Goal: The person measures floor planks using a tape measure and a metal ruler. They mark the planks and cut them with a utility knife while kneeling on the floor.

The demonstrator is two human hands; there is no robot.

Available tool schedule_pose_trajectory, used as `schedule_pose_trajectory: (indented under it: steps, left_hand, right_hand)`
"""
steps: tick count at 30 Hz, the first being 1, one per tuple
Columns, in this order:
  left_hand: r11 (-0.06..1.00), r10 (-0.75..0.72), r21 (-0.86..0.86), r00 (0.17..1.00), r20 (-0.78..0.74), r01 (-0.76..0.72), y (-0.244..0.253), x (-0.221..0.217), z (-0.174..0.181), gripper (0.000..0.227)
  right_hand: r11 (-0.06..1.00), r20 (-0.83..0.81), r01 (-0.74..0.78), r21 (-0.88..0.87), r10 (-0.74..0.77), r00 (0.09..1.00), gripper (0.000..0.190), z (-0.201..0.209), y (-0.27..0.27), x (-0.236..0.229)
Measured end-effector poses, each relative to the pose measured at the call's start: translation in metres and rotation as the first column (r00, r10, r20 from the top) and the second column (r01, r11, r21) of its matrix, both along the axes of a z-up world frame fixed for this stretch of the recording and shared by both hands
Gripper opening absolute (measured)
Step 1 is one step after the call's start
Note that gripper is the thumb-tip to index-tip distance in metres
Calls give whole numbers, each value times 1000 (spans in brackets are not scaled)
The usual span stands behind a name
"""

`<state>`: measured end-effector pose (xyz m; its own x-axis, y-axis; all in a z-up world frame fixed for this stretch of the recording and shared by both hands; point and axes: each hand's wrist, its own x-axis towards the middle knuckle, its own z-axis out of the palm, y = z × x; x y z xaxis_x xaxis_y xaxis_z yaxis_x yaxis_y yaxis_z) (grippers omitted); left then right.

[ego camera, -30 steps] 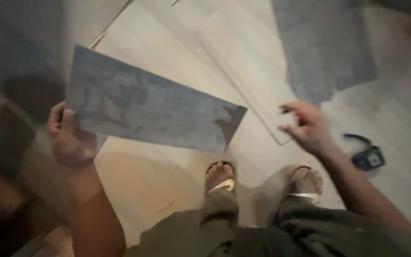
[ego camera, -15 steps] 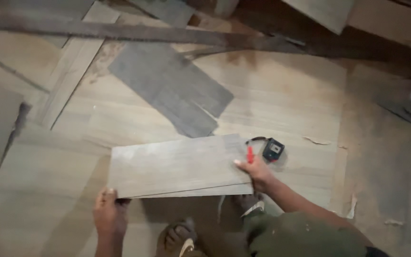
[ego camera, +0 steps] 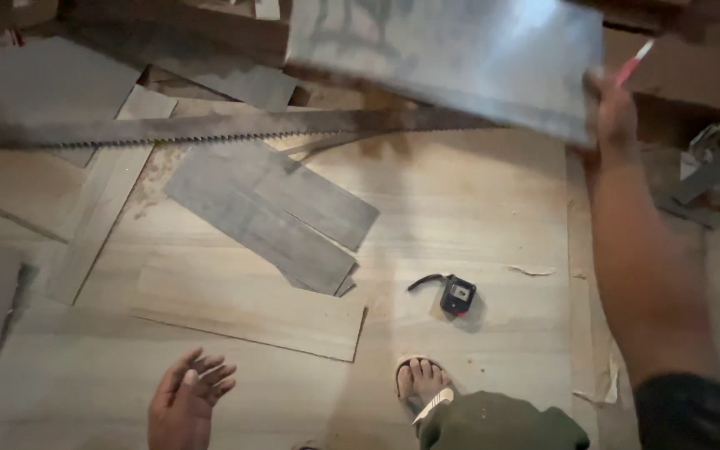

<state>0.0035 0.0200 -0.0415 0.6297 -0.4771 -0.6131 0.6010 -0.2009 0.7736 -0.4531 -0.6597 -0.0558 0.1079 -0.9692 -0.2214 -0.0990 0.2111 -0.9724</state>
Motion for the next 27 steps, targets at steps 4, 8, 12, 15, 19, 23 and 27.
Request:
schedule_pose_trajectory:
  steps: [4, 8, 12, 15, 19, 23, 27]
  left_hand:
    - [992, 10, 128, 1000, -6, -10, 31, -19, -48, 41]
    - [977, 18, 211, 994, -107, 5, 44, -38, -64, 43]
    - [947, 26, 321, 989, -143, 22, 40, -62, -46, 43]
    - [958, -18, 282, 989, -149, 60, 28, -76, -24, 44]
    - [974, -102, 191, 987, -126, 125, 4, -96, -9, 39]
    - [963, -168, 187, 975, -148, 194, 0, -107, 1, 37]
    - [973, -152, 158, 981, -123, 170, 16, -108, 1, 37]
  right_hand:
    - [971, -339, 219, -94, -238, 910, 18, -10, -40, 38]
    - [951, -460, 137, -277, -256, 850, 25, -76, -15, 49]
    - [876, -268, -1, -481, -146, 952, 38, -133, 45, 85]
    - [873, -587, -372, -316, 129, 799, 27, -134, 124, 125]
    - [608, -687, -709, -357, 344, 640, 26, -101, 208, 207]
    - [554, -829, -825, -115, 404, 387, 63, -72, 262, 261]
    - [548, -826, -822, -154, 384, 411, 86, -73, 277, 276]
